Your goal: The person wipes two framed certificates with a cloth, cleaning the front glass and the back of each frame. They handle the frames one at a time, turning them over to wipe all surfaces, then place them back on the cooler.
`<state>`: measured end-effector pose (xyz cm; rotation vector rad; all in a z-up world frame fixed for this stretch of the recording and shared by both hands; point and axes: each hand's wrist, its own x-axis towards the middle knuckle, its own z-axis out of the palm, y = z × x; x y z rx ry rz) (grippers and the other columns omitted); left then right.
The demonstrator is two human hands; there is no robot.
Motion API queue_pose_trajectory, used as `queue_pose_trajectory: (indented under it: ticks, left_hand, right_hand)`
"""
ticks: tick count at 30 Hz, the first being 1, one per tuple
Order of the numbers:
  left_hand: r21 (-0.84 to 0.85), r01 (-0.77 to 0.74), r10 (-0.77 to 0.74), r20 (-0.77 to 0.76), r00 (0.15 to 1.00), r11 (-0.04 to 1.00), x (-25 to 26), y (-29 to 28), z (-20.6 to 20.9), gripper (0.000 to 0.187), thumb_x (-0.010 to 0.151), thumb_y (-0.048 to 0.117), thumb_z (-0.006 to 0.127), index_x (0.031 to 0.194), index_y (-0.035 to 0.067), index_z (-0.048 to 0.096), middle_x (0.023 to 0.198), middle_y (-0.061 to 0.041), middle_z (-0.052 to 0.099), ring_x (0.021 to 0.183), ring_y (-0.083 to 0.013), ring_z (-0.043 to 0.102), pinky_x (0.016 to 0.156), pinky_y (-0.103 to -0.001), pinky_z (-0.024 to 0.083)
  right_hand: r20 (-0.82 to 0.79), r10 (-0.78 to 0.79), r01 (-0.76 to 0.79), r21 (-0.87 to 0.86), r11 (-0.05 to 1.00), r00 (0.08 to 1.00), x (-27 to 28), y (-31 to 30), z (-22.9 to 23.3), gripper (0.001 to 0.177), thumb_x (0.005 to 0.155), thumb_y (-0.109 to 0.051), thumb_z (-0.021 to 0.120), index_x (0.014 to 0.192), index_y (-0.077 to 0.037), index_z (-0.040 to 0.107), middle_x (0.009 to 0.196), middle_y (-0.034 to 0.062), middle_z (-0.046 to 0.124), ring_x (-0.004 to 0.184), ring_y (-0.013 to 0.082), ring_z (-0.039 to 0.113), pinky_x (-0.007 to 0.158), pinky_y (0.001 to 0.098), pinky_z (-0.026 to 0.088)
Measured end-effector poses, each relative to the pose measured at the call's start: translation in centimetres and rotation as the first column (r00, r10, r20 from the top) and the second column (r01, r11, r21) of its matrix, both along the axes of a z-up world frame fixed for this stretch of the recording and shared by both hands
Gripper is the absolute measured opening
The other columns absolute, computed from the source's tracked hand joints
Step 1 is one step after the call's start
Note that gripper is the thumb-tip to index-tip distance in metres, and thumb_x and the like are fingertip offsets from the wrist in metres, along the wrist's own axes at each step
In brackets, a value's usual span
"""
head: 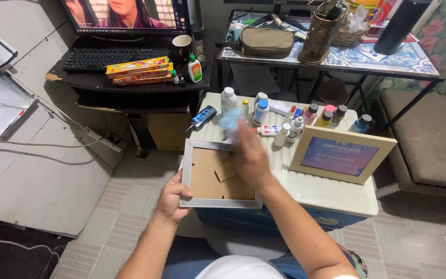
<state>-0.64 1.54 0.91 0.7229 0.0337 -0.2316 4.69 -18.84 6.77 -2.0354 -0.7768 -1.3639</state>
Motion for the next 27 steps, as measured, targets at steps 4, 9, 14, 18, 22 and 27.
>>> queue_pose_trajectory:
  ticks: [4,9,14,18,22,27]
  left_hand:
    - [0.013,-0.019,0.018,0.052,0.999,1.000,0.8,-1.4,-1.1,0.072,0.042,-0.012,0.044,0.112,-0.002,0.053,0.096,-0.023,0.062,0.088,-0.0362,0.061,0.082,-0.049,0.047]
    - [-0.029,-0.131,0.131,0.018,0.991,0.991,0.5,-0.9,0.8,0.066,0.040,-0.012,0.043,0.103,-0.003,0.056,0.085,-0.021,0.062,0.078,-0.0353,0.063,0.077,-0.045,0.050]
    - [0.006,-0.134,0.134,0.016,0.991,0.991,0.5,-0.6,0.3,0.065,0.041,-0.012,0.043,0.103,-0.001,0.056,0.084,-0.020,0.062,0.078,-0.0325,0.063,0.075,-0.044,0.050]
    - [0.018,-0.076,0.077,-0.039,0.996,0.997,0.4,-1.9,2.5,0.062,0.041,-0.011,0.040,0.100,-0.004,0.056,0.082,-0.017,0.058,0.079,-0.0302,0.057,0.079,-0.044,0.048]
    - [-0.095,-0.087,0.071,-0.154,0.985,0.992,3.5,-0.5,-4.4,0.062,0.042,-0.011,0.039,0.101,-0.001,0.054,0.080,-0.016,0.058,0.073,-0.0300,0.056,0.080,-0.050,0.047]
    - [0.066,-0.067,0.080,-0.218,0.973,0.996,4.1,-0.4,-3.5,0.059,0.045,-0.005,0.043,0.102,0.003,0.055,0.087,-0.013,0.059,0.078,-0.0281,0.056,0.084,-0.043,0.045]
  right_hand:
    - [-0.163,0.224,-0.245,-0.122,0.962,0.961,-3.3,2.9,1.3,0.041,0.078,0.000,0.049,0.118,-0.007,0.055,0.124,0.0174,0.050,0.115,0.0349,0.050,0.096,0.0399,0.040]
    - [-0.293,0.189,-0.271,-0.271,0.924,0.937,-2.9,2.8,0.5,0.037,0.080,-0.005,0.057,0.116,-0.011,0.056,0.121,0.0121,0.054,0.115,0.0354,0.049,0.096,0.0451,0.038]
    - [-0.338,0.069,-0.161,-0.253,0.954,0.938,-3.2,2.3,0.3,0.029,0.084,-0.009,0.054,0.112,-0.015,0.057,0.114,0.0084,0.057,0.110,0.0323,0.053,0.094,0.0423,0.040]
    - [-0.348,0.201,-0.259,-0.127,0.958,0.916,-5.2,3.5,-0.5,0.025,0.084,-0.007,0.055,0.109,-0.010,0.060,0.113,0.0130,0.058,0.106,0.0364,0.055,0.092,0.0425,0.042]
    - [-0.400,0.259,-0.300,-0.042,0.953,0.879,-5.4,3.2,-2.7,0.028,0.084,-0.010,0.055,0.112,-0.016,0.058,0.110,0.0055,0.060,0.105,0.0289,0.057,0.091,0.0369,0.044]
    - [-0.558,0.452,-0.092,0.554,0.827,0.696,-6.8,0.2,-2.7,0.029,0.083,-0.009,0.058,0.111,-0.012,0.064,0.099,0.0084,0.067,0.098,0.0198,0.061,0.086,0.0368,0.047]
